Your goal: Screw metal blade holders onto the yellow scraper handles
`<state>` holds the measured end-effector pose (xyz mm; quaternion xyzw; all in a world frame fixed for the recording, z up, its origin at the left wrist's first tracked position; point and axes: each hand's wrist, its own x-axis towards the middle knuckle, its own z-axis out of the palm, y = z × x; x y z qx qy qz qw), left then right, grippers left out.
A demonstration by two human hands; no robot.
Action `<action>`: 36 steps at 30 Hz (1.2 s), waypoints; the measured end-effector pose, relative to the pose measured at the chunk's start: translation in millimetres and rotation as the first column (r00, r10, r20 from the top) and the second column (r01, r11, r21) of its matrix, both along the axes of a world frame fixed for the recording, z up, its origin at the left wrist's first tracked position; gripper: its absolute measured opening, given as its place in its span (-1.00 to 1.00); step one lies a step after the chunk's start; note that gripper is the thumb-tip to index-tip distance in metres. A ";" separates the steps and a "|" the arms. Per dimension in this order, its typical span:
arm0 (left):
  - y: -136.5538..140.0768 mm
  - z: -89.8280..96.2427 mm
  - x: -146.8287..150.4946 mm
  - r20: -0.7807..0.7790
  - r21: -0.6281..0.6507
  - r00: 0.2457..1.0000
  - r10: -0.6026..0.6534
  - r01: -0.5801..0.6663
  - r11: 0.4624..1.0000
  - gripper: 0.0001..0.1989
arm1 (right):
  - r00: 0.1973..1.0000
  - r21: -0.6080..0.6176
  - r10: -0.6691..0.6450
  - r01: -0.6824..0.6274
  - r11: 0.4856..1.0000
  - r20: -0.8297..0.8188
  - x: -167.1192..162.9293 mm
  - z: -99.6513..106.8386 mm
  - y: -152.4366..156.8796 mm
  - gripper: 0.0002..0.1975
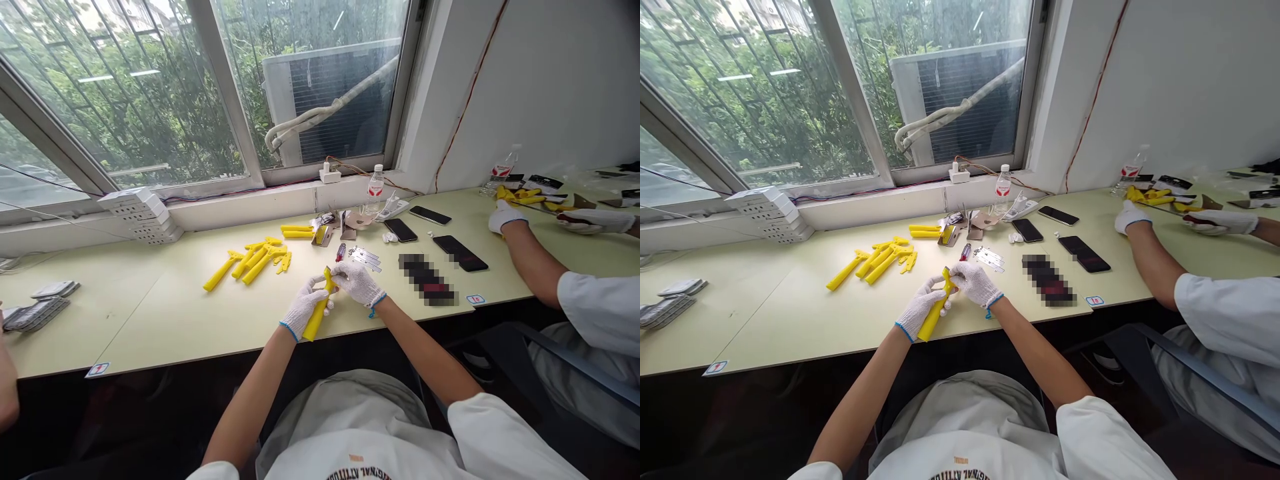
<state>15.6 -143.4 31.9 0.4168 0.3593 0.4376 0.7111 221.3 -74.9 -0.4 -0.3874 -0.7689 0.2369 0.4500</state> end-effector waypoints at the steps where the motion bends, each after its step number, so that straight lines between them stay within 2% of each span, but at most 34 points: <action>1: -0.2 0.3 -0.1 0.003 0.000 1.000 0.000 0.000 1.000 -0.31 | 1.000 -0.016 -0.002 0.002 1.000 0.004 0.4 -0.7 0.8 -0.90; 4: -0.5 0.7 -0.4 0.013 -0.003 1.000 -0.006 0.006 1.000 -0.29 | 1.000 -0.020 0.002 -0.002 1.000 0.010 1.7 -1.5 1.7 -0.92; 11: -0.5 1.1 -0.8 0.016 -0.015 1.000 -0.014 0.014 1.000 -0.30 | 0.998 0.062 0.024 -0.021 0.998 -0.050 1.5 0.4 -2.0 -0.93; 16: -0.6 1.2 -0.7 0.014 -0.007 1.000 -0.009 0.009 1.000 -0.31 | 0.996 0.127 0.046 -0.035 0.991 -0.081 0.7 -5.4 1.0 -0.92; 25: 0.7 -0.7 -0.2 -0.003 -0.007 1.000 -0.009 0.009 1.000 -0.32 | 0.995 0.112 0.075 -0.068 0.991 -0.061 0.9 -4.7 2.1 -0.94; 36: 2.2 -3.7 -0.5 -0.001 0.005 1.000 -0.009 0.009 1.000 -0.32 | 0.998 0.075 0.030 -0.026 0.997 -0.053 0.3 0.2 -0.1 -0.93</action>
